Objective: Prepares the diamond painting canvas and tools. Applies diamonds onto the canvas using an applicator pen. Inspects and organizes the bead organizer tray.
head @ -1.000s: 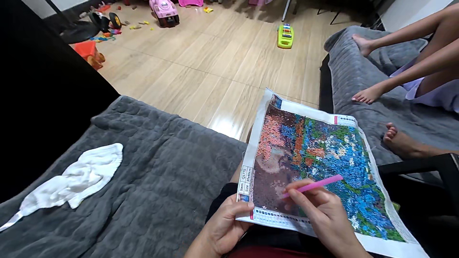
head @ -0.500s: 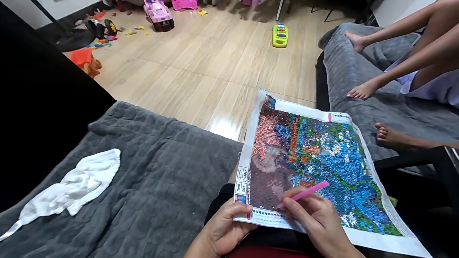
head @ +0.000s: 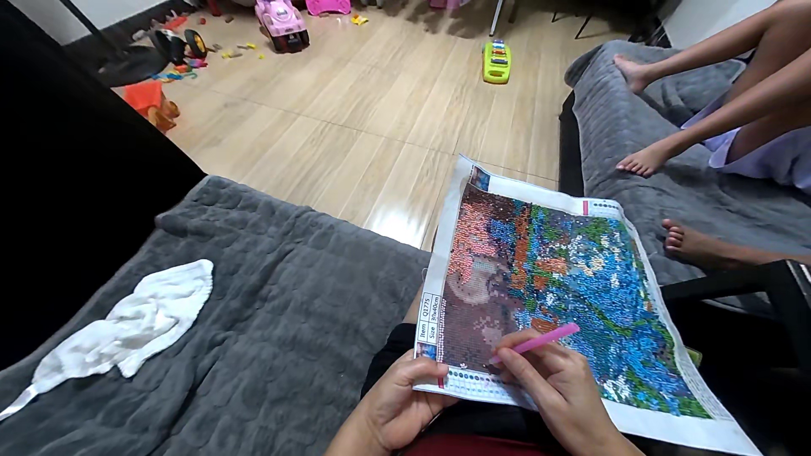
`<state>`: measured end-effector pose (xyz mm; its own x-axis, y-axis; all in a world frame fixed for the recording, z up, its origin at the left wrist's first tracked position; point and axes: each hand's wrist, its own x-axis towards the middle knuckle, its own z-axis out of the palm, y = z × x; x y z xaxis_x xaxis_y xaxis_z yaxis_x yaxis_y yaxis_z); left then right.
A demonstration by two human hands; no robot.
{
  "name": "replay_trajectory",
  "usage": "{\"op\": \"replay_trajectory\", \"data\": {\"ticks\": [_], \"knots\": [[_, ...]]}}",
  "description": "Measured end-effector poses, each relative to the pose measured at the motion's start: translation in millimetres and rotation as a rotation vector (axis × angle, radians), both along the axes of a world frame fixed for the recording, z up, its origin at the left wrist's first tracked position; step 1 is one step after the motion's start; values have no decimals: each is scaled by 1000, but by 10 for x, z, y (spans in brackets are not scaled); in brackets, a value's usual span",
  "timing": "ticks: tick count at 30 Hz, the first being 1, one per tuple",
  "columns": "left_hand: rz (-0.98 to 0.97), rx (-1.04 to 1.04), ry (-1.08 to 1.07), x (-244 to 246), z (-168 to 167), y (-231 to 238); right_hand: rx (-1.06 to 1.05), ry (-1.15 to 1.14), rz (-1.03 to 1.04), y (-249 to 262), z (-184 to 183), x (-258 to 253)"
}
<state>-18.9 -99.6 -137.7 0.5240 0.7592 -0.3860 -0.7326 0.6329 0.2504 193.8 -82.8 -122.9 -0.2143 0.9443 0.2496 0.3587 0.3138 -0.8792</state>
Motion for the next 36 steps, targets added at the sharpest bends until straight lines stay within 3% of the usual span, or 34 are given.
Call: {"op": "replay_trajectory", "data": {"ticks": [29, 36], "knots": [[6, -13, 18, 9, 18, 0, -94, 31, 8, 7, 27, -15], [-3, -27, 73, 21, 51, 5, -292, 129, 12, 39, 82, -60]]}}
